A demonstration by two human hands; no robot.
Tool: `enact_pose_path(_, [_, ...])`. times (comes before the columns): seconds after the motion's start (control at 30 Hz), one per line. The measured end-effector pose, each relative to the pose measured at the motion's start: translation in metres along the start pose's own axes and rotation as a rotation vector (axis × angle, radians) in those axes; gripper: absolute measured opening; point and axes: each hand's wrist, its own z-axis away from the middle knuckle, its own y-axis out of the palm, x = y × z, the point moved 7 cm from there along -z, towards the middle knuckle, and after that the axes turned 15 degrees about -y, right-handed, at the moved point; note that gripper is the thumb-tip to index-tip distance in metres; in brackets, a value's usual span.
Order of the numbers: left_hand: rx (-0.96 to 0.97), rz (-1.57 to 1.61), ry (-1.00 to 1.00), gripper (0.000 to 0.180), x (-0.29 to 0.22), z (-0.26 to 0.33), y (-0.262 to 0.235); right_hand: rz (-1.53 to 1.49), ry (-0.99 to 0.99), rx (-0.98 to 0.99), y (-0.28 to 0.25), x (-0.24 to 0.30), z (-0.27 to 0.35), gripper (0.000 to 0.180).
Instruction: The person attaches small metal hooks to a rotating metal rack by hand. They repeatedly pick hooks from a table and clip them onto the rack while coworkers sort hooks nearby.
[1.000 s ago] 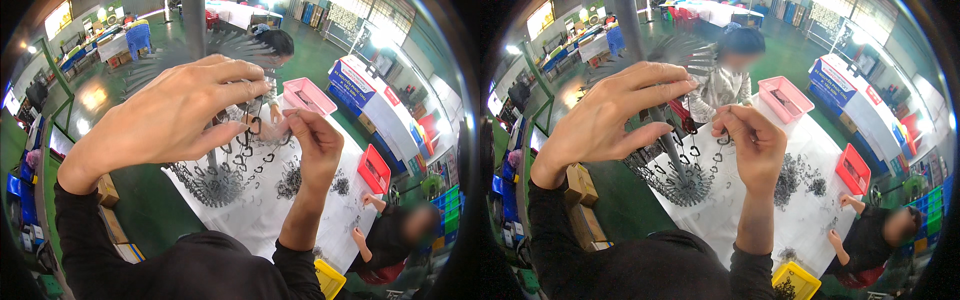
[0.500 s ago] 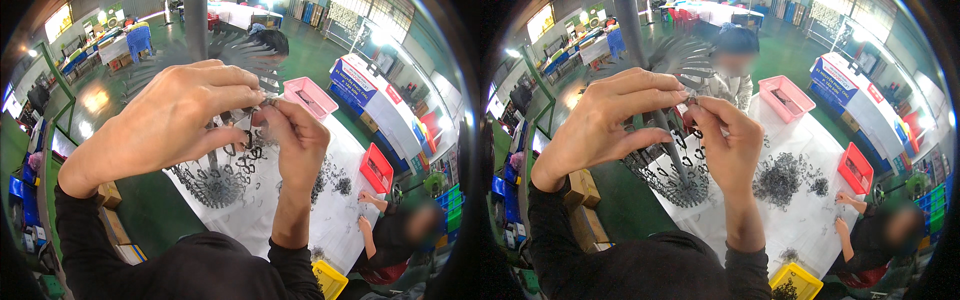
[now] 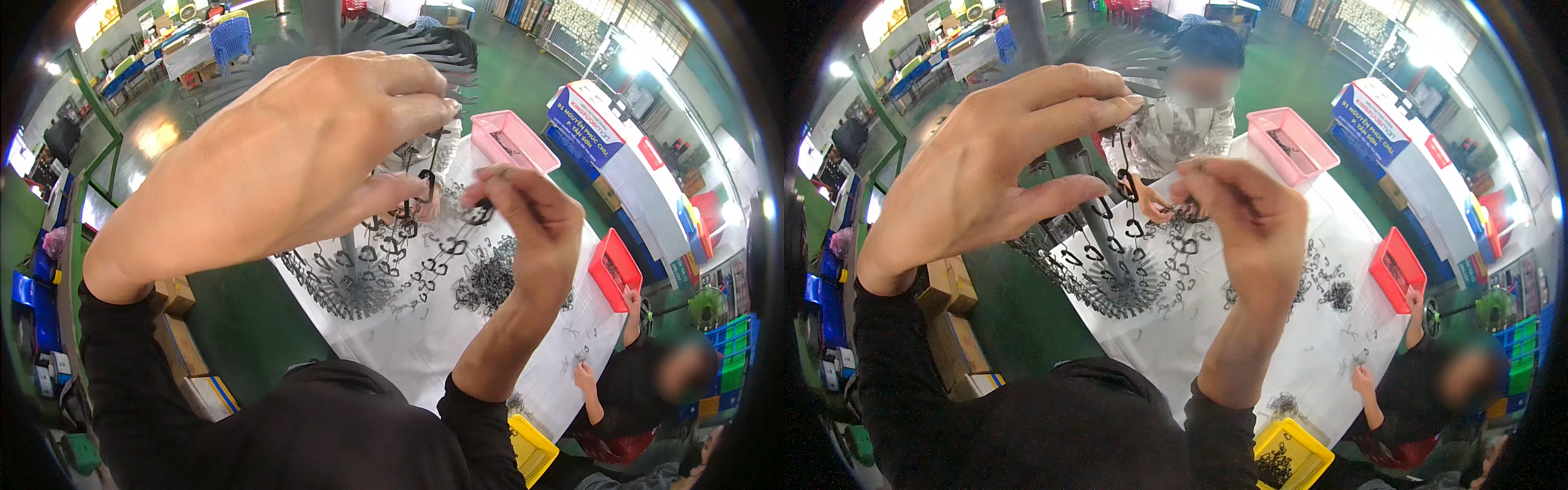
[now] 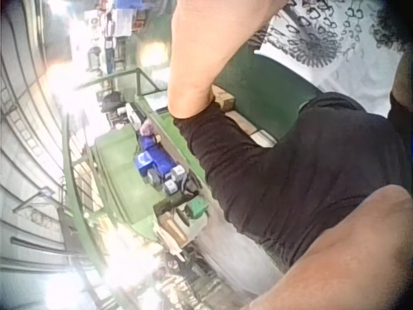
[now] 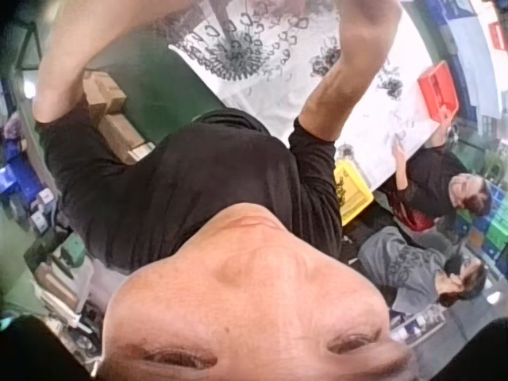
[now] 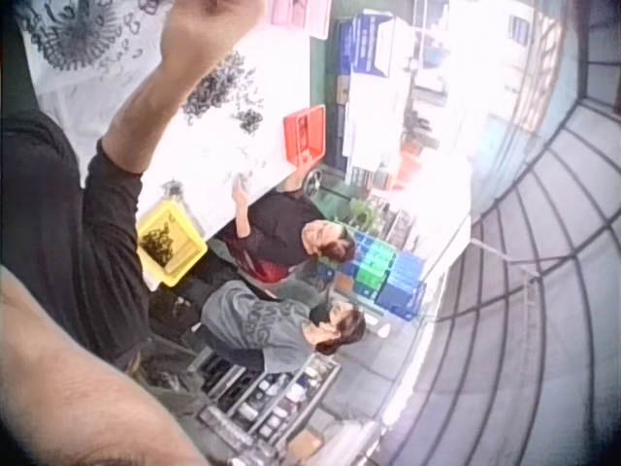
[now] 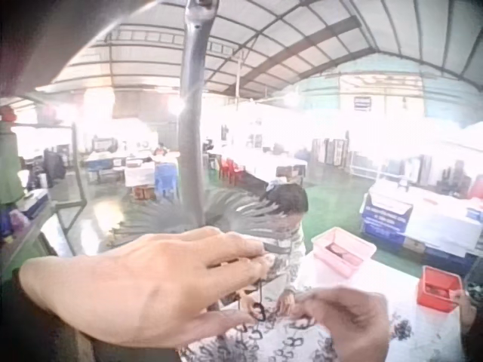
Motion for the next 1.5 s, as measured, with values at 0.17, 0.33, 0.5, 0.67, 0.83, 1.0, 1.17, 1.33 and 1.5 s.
enact_pose_path(0.17, [0.048, -0.026, -0.004, 0.067, 0.003, -0.006, -0.002, -0.103, 0.007, -0.126, 0.018, -0.006, 0.001, 0.014])
enact_pose_path(0.33, [0.009, 0.120, 0.033, 0.060, 0.001, -0.004, -0.005, -0.059, -0.080, -0.190, 0.031, -0.003, -0.002, 0.017])
enact_pose_path(0.5, [0.024, 0.153, 0.020, 0.053, -0.001, -0.001, -0.005, 0.014, -0.136, -0.202, 0.034, 0.003, -0.004, 0.011])
enact_pose_path(0.67, [0.024, 0.180, 0.055, 0.051, -0.007, -0.001, -0.004, -0.041, -0.211, -0.283, 0.032, 0.004, 0.002, 0.010])
enact_pose_path(0.83, [0.012, 0.167, 0.026, 0.053, -0.005, -0.001, 0.000, -0.050, -0.199, -0.340, 0.012, -0.004, 0.007, 0.011])
enact_pose_path(1.0, [-0.003, 0.019, 0.004, 0.055, -0.002, -0.003, 0.001, -0.074, -0.048, -0.047, 0.009, -0.012, 0.006, 0.010])
enact_pose_path(1.17, [0.049, -0.072, 0.017, 0.058, 0.000, -0.001, 0.000, -0.058, -0.001, -0.036, 0.017, -0.012, 0.008, 0.010])
enact_pose_path(1.33, [0.098, 0.065, 0.130, 0.059, 0.006, -0.006, -0.006, -0.087, -0.108, -0.200, 0.026, -0.008, 0.007, 0.012])
enact_pose_path(1.5, [0.126, 0.151, 0.191, 0.052, 0.003, -0.004, -0.002, -0.101, -0.132, -0.184, 0.026, -0.002, 0.008, 0.013])
